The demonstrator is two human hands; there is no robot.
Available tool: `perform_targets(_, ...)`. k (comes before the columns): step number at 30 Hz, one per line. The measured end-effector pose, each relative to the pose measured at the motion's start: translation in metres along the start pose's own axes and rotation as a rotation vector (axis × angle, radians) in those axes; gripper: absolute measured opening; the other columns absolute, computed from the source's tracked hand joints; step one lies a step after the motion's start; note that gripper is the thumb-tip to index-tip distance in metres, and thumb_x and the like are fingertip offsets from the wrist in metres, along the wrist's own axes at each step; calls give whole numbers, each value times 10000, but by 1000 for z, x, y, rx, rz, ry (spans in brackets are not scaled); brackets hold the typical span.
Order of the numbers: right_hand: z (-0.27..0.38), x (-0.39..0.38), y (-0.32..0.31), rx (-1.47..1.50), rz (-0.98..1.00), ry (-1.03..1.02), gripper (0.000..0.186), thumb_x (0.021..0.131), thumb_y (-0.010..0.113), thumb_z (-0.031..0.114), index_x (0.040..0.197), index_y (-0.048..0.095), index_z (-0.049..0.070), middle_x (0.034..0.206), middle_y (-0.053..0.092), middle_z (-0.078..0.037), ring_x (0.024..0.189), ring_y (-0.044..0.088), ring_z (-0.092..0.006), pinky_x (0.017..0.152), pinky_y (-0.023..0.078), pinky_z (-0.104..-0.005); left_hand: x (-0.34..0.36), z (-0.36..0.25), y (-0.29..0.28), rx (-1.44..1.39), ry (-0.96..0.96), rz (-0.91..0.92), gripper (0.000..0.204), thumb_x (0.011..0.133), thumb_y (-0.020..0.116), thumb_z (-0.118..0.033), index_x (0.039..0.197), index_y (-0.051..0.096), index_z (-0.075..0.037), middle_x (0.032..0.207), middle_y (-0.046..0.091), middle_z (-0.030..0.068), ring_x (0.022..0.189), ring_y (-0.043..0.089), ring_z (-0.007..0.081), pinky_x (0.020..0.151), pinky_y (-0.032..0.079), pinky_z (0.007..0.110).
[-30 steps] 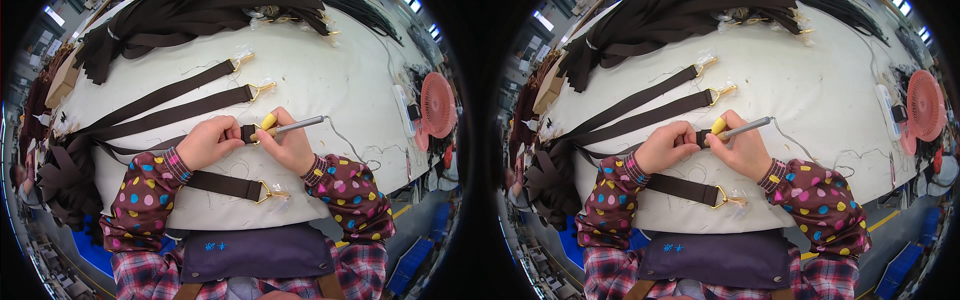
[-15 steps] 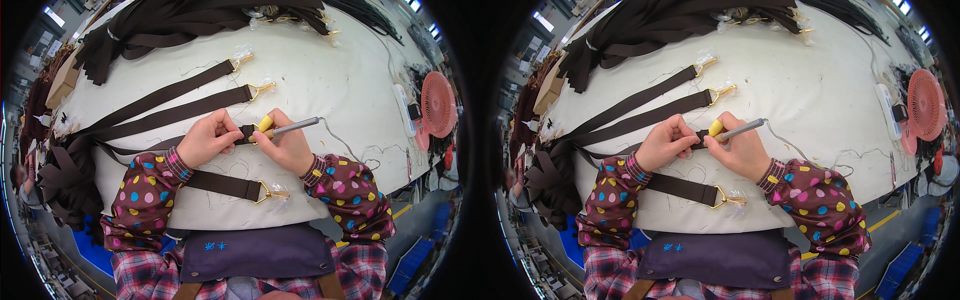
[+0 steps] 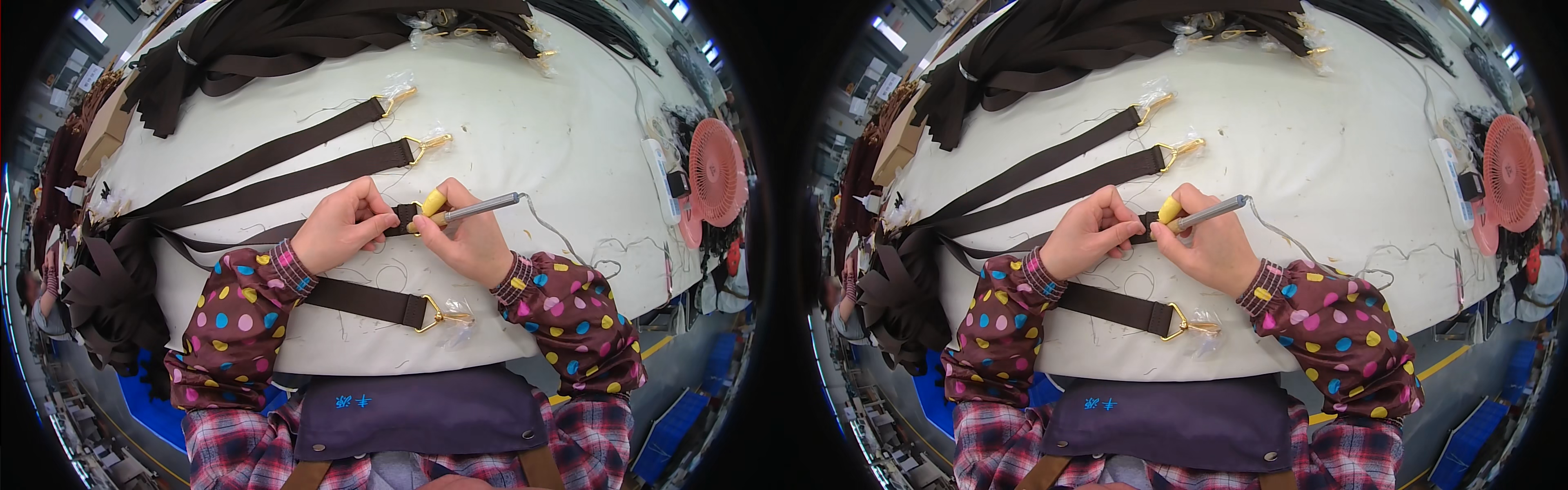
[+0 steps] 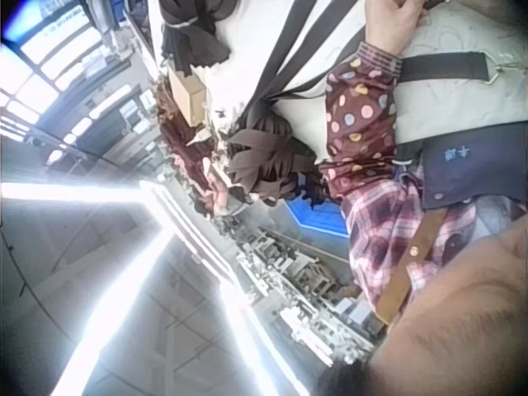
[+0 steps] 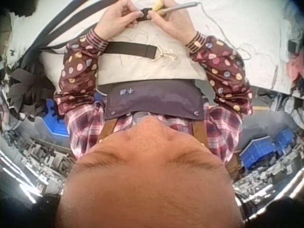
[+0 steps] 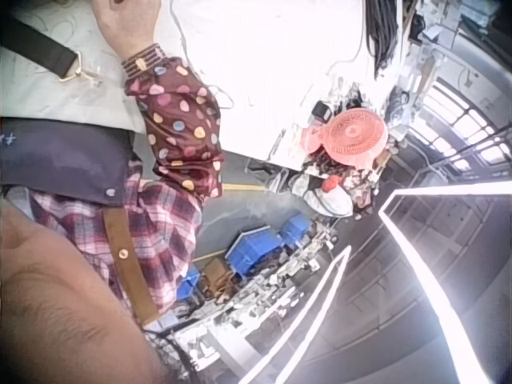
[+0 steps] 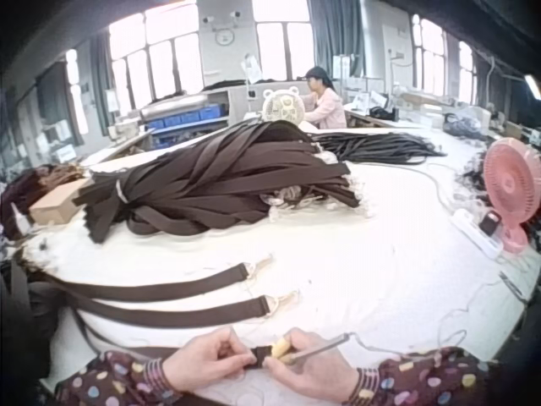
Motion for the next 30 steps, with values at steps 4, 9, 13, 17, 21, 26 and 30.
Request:
perform_targets(4, -1, 0, 0, 13, -11, 0, 178, 886, 638, 46, 937, 471, 18, 823, 564, -30, 750, 575, -71, 642, 459, -233, -1, 0, -1, -1, 0, -10, 147, 935, 618, -97, 934, 477, -56, 893, 642, 41, 714, 594, 49, 575, 502, 191)
perform_targets(9, 0, 2, -4, 87, -162, -93, 210, 827, 679, 87, 837, 482, 14, 699, 598, -77, 609, 591, -138, 542, 462, -270, -15, -36, -1, 651, 160, -13, 160, 884, 653, -97, 978, 531, -56, 894, 621, 57, 733, 632, 158, 641, 517, 296)
perform_targets(13, -2, -2, -7, 143, -175, -67, 196, 845, 654, 74, 863, 468, 13, 704, 593, -60, 620, 598, -114, 544, 463, -259, -9, -51, 6, 990, 347, 38, 206, 846, 688, -117, 1019, 577, -104, 958, 589, 56, 744, 613, 205, 670, 497, 330)
perform_targets(17, 4, 0, -10, 109, -158, -16, 193, 862, 639, 78, 890, 459, 16, 722, 598, -54, 619, 590, -94, 545, 456, -246, 10, -50, 3, 930, 362, 210, 197, 830, 710, -123, 992, 600, -102, 959, 561, 53, 752, 598, 198, 684, 488, 325)
perform_targets(21, -1, -1, -9, 158, -155, 4, 190, 855, 639, 73, 876, 458, 19, 713, 571, -47, 609, 545, -80, 538, 435, -250, 23, -42, 2, 846, 349, 305, 157, 825, 718, -113, 942, 615, -94, 925, 531, 44, 785, 577, 170, 699, 476, 307)
perform_targets(26, -5, 0, -4, 177, -147, -6, 195, 837, 649, 63, 850, 459, 22, 689, 532, -38, 592, 492, -82, 526, 407, -258, 31, -33, -1, 791, 396, 392, 119, 858, 690, -180, 934, 613, -129, 870, 545, 35, 834, 587, 211, 716, 475, 347)
perform_targets(30, -8, -1, -4, 152, -152, -23, 204, 826, 659, 70, 832, 460, 23, 677, 539, -47, 579, 496, -93, 519, 401, -262, 34, -28, -1, 749, 391, 365, 104, 878, 668, -203, 916, 603, -131, 857, 551, 34, 829, 589, 209, 717, 473, 342)
Point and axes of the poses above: each hand's wrist, its own x-axis towards the middle knuckle, its own y-axis out of the palm, z = x × y, the point moved 4 cm from there along x, towards the middle knuckle
